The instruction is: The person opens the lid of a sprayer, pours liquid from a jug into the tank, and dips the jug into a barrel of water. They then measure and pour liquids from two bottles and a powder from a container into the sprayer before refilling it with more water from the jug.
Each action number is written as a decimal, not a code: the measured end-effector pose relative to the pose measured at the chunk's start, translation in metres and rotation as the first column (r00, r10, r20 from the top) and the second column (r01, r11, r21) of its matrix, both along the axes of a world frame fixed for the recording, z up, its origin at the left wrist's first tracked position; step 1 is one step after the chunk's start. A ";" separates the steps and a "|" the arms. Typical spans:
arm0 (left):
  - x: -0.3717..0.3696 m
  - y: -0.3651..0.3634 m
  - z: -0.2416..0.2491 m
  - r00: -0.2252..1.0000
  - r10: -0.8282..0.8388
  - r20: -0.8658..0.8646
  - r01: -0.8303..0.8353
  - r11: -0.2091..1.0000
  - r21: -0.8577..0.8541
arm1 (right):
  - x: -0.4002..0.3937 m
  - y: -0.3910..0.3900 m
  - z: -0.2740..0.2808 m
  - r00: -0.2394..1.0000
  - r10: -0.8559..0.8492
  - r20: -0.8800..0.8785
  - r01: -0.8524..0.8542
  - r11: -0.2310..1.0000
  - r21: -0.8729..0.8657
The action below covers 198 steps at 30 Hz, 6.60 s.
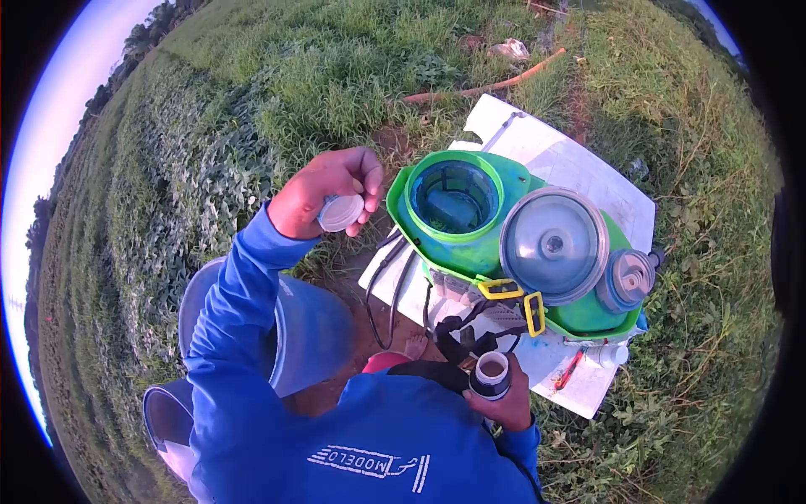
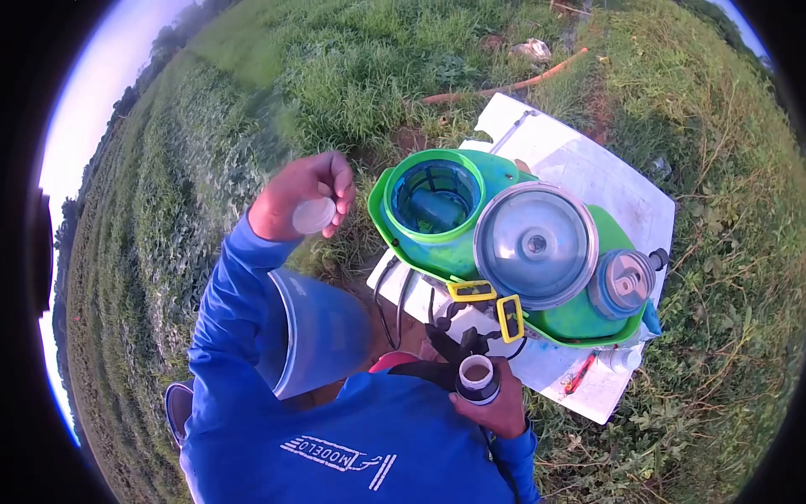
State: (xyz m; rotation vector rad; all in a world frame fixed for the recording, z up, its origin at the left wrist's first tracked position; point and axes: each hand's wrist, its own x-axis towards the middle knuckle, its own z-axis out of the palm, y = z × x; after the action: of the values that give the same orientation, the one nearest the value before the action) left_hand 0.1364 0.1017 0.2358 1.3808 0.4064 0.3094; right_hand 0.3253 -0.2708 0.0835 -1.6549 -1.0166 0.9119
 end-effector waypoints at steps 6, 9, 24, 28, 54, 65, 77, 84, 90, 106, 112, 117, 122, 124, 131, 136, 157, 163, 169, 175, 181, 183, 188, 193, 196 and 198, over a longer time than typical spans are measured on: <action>0.100 -0.023 0.049 0.809 0.035 -0.587 0.588 -0.018 0.809 | -0.003 -0.002 0.007 0.994 -0.082 -0.066 0.081 0.996 -0.029; 0.133 -0.028 0.045 0.647 0.193 -0.738 0.759 -0.262 0.597 | -0.006 -0.003 0.009 0.988 -0.119 -0.100 0.120 0.993 0.004; 0.173 -0.040 0.027 0.331 0.386 -0.861 0.912 -0.365 0.187 | -0.010 -0.025 -0.029 0.977 -0.205 -0.058 0.205 0.979 -0.002; 0.170 -0.035 0.046 0.345 0.284 -0.894 0.928 -0.243 0.281 | -0.007 -0.025 -0.027 0.978 -0.201 -0.049 0.201 0.980 0.007; 0.100 0.048 0.022 0.761 -0.419 -0.495 0.616 0.705 0.352 | 0.030 -0.039 0.096 0.950 -0.074 -0.303 0.161 0.948 0.273; 0.058 0.017 0.008 0.938 -0.326 0.119 0.261 0.889 0.377 | 0.062 0.027 0.202 0.983 -0.086 0.161 0.032 0.949 0.314; 0.082 -0.024 0.042 0.909 -0.350 0.227 0.249 0.892 0.376 | 0.055 0.136 0.219 0.958 0.243 -0.154 -0.173 0.915 0.365; 0.078 -0.039 0.058 0.863 -0.436 0.256 0.313 0.858 0.407 | 0.056 0.154 0.207 0.956 0.265 -0.129 -0.196 0.898 0.394; 0.072 -0.035 0.046 0.920 -0.334 0.205 0.227 0.880 0.416 | 0.060 0.156 0.215 0.937 0.308 -0.164 -0.245 0.915 0.320; 0.071 -0.019 0.021 0.936 -0.257 0.242 0.170 0.928 0.331 | 0.097 0.177 0.263 0.684 0.026 0.729 -0.263 0.941 0.213; 0.070 -0.029 0.025 0.951 -0.230 0.205 0.138 0.914 0.381 | 0.097 0.184 0.273 0.606 0.016 0.795 -0.226 0.962 0.153; 0.074 -0.026 0.018 0.950 -0.215 0.226 0.111 0.910 0.400 | 0.102 0.193 0.269 0.545 -0.013 0.838 -0.230 0.959 0.164; 0.080 -0.024 0.012 0.944 -0.213 0.254 0.101 0.915 0.391 | 0.101 0.198 0.272 0.521 0.009 0.854 -0.230 0.964 0.130; 0.080 -0.022 0.013 0.953 -0.201 0.225 0.098 0.911 0.400 | 0.103 0.201 0.272 0.480 -0.010 0.877 -0.241 0.960 0.143; 0.084 -0.018 0.015 0.957 -0.206 0.206 0.111 0.911 0.398 | 0.103 0.204 0.280 0.455 -0.031 0.890 -0.289 0.940 0.181; 0.085 -0.020 0.019 0.940 -0.203 0.274 0.085 0.917 0.389 | 0.106 0.208 0.280 0.335 -0.088 0.938 -0.294 0.936 0.193; 0.084 -0.017 0.020 0.943 -0.187 0.274 0.062 0.911 0.407 | 0.103 0.209 0.279 0.159 -0.138 0.978 -0.295 0.938 0.180; 0.085 -0.016 0.021 0.947 -0.176 0.269 0.044 0.900 0.433 | 0.102 0.211 0.284 0.203 -0.071 0.977 -0.297 0.946 0.131; 0.085 -0.014 0.019 0.954 -0.168 0.250 0.050 0.907 0.417 | 0.098 0.209 0.289 0.162 -0.084 0.983 -0.293 0.947 0.130; 0.086 -0.013 0.017 0.949 -0.156 0.273 0.029 0.908 0.418 | 0.106 0.216 0.283 0.129 -0.138 0.982 -0.349 0.921 0.175; 0.086 -0.009 0.015 0.946 -0.146 0.289 0.008 0.904 0.428 | 0.096 0.215 0.290 0.064 -0.105 0.992 -0.293 0.949 0.119; 0.085 -0.009 0.016 0.944 -0.146 0.296 0.009 0.907 0.420 | 0.096 0.215 0.290 0.061 -0.112 0.992 -0.297 0.947 0.125; 0.083 -0.005 0.013 0.947 -0.159 0.281 0.030 0.911 0.412 | 0.093 0.215 0.290 0.043 -0.126 0.991 -0.290 0.948 0.133; 0.078 -0.010 0.019 0.950 -0.147 0.276 0.031 0.922 0.385 | 0.088 0.214 0.290 0.038 -0.160 0.986 -0.302 0.939 0.164; 0.077 -0.011 0.020 0.947 -0.146 0.286 0.023 0.919 0.392 | 0.086 0.215 0.291 0.029 -0.154 0.988 -0.301 0.941 0.155; 0.077 -0.010 0.018 0.947 -0.148 0.286 0.025 0.920 0.391 | 0.088 0.217 0.288 0.037 -0.164 0.986 -0.305 0.938 0.167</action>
State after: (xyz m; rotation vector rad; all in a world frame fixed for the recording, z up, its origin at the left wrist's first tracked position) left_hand 0.2136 0.0919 0.2542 1.6942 0.0163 0.5459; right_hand 0.4134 -0.0539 0.3719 -1.8206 -2.0754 -0.7325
